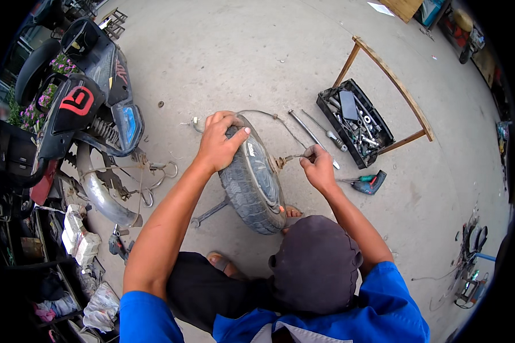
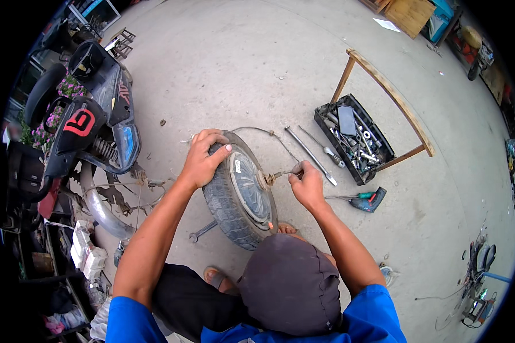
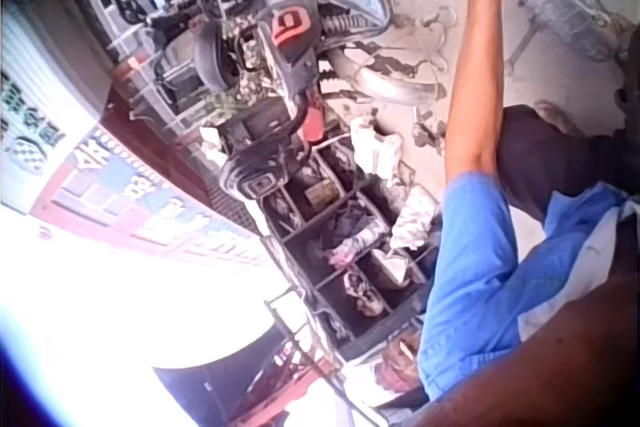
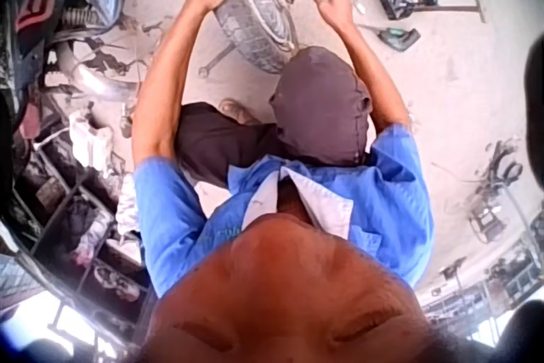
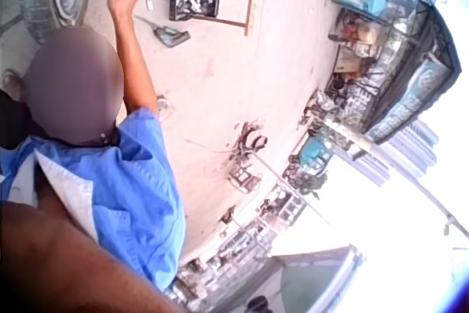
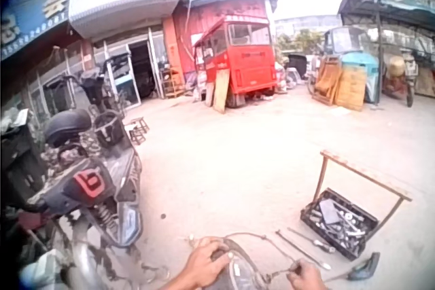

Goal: The person removes the rear wheel from a scooter and sits on the floor to work on it. They use a cordless drill to remove the central nut and then use a screwdriver to pry off the wheel cover.

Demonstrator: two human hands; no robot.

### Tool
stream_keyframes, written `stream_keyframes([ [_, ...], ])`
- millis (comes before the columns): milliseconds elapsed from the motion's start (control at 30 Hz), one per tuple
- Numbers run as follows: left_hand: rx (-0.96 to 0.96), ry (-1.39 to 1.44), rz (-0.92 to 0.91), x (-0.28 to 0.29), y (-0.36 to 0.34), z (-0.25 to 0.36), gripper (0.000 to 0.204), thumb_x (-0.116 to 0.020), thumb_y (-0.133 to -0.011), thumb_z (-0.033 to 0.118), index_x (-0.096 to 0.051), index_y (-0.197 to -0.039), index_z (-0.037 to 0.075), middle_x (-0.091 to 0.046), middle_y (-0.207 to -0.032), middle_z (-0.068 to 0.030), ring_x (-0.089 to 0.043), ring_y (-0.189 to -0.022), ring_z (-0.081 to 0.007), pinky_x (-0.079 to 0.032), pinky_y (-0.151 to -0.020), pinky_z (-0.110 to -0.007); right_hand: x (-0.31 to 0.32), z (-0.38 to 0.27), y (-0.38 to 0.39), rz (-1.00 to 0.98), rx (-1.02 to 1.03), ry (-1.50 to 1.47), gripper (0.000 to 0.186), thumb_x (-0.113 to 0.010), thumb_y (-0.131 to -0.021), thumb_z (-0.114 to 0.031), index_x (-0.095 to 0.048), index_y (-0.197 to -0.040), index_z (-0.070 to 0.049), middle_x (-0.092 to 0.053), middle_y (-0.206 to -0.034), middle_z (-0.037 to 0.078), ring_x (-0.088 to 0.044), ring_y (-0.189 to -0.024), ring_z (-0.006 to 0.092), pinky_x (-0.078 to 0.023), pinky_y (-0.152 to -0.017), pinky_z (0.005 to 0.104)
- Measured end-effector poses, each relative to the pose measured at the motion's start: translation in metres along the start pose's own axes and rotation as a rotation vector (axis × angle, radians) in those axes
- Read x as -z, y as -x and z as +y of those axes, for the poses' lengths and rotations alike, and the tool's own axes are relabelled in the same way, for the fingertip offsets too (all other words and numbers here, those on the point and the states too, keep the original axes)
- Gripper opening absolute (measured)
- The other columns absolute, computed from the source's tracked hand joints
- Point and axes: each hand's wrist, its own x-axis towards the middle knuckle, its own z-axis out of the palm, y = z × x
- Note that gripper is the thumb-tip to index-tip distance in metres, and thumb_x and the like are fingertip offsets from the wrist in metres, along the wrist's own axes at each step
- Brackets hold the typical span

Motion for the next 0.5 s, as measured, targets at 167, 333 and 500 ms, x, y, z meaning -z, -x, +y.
stream_keyframes([
  [167, 0.008, 0.002, -0.027, 0.003, -0.002, -0.005, 0.034, -0.072, -0.084, 0.032, -0.071, -0.105, 0.005, -0.058, -0.128, -0.0146, -0.047, -0.124, -0.0336, -0.035, -0.109, -0.043, 0.0, -0.003, 0.003, -0.008, 0.034, 0.03, 0.028, -0.071, -0.076, -0.003, -0.065, -0.103, 0.001, -0.067, -0.104, 0.019, -0.067, -0.092, 0.0299, -0.055, -0.079, 0.0398],
  [333, -0.014, 0.015, -0.037, 0.003, 0.001, -0.008, 0.035, -0.072, -0.08, 0.03, -0.071, -0.105, 0.005, -0.058, -0.129, -0.015, -0.046, -0.125, -0.0342, -0.035, -0.109, -0.044, 0.008, -0.022, -0.008, -0.263, 0.313, 0.105, 0.048, -0.077, -0.073, -0.002, -0.065, -0.12, -0.002, -0.065, -0.123, 0.016, -0.061, -0.114, 0.0325, -0.048, -0.1, 0.0406],
  [500, -0.024, 0.014, -0.044, 0.004, 0.002, -0.008, 0.034, -0.072, -0.079, 0.029, -0.07, -0.104, 0.005, -0.057, -0.128, -0.0149, -0.046, -0.126, -0.0346, -0.034, -0.11, -0.044, 0.0, -0.022, -0.026, -0.517, 0.307, 0.027, 0.05, -0.079, -0.074, -0.004, -0.067, -0.122, -0.003, -0.067, -0.124, 0.015, -0.063, -0.114, 0.0303, -0.049, -0.099, 0.0385],
])
